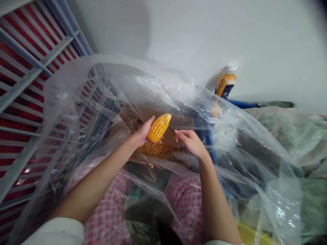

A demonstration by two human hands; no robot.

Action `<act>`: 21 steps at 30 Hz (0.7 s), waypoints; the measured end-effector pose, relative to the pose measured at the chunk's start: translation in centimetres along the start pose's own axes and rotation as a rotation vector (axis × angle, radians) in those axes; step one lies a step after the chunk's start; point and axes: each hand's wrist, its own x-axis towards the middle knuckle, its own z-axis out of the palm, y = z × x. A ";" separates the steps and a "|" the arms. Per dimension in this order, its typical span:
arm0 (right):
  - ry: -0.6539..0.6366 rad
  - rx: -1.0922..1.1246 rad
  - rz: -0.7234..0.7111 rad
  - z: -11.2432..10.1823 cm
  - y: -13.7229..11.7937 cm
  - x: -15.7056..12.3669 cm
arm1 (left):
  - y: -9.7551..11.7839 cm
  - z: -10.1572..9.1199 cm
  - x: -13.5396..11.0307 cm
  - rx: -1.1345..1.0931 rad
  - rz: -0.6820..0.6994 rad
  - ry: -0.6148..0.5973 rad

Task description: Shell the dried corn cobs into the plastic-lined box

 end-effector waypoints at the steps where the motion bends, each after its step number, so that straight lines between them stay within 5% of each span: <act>1: -0.009 0.000 0.003 0.0 0.0 0.0 | 0.0 0.0 0.0 0.017 0.003 0.006; 7: -0.085 0.007 0.035 0.2 0.4 0.0 | -0.3 0.0 -0.1 0.170 0.001 0.032; 21: -0.232 0.500 0.286 1.7 1.6 0.1 | -0.9 0.2 -0.3 0.259 -0.011 0.063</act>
